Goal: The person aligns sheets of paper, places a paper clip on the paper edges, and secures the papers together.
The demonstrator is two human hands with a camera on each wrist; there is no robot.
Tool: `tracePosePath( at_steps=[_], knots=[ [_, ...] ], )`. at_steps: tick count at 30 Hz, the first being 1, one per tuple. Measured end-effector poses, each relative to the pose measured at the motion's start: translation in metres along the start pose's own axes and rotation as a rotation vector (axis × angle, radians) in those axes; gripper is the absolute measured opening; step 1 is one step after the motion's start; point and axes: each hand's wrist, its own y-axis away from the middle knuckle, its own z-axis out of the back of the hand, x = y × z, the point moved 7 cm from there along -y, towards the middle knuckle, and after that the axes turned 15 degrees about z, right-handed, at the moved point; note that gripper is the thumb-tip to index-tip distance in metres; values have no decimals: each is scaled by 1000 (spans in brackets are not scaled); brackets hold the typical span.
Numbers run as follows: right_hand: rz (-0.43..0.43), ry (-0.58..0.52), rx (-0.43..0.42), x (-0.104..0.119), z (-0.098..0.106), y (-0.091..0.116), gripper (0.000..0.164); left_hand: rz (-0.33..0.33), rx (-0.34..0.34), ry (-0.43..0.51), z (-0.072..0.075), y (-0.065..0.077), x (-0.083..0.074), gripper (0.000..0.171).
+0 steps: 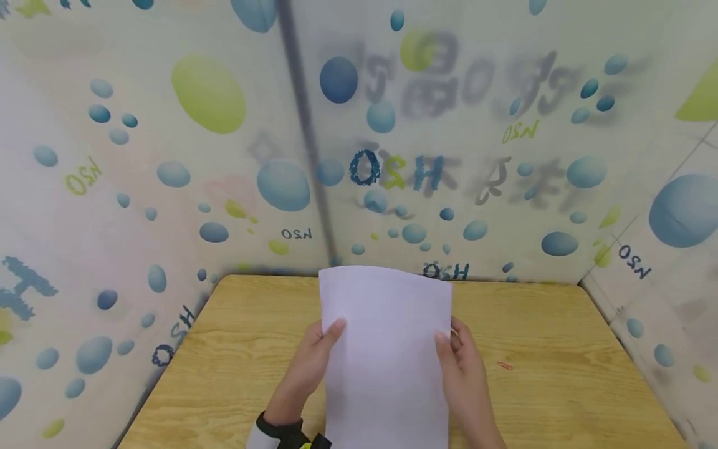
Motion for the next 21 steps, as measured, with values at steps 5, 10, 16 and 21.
tracePosePath(
  at_steps=[5,10,16,21],
  knots=[
    [240,43,-104,24,6,9,47,-154,-78,-34,-5,16,-28,38],
    [488,40,-207,41,7,16,23,-307,-130,-27,-9,30,-47,26],
    [566,43,-257,47,6,19,22,-450,-195,-61,-12,36,-60,21],
    [529,44,-280,44,4,19,23,-478,-226,-68,-15,35,-60,18]
  ],
)
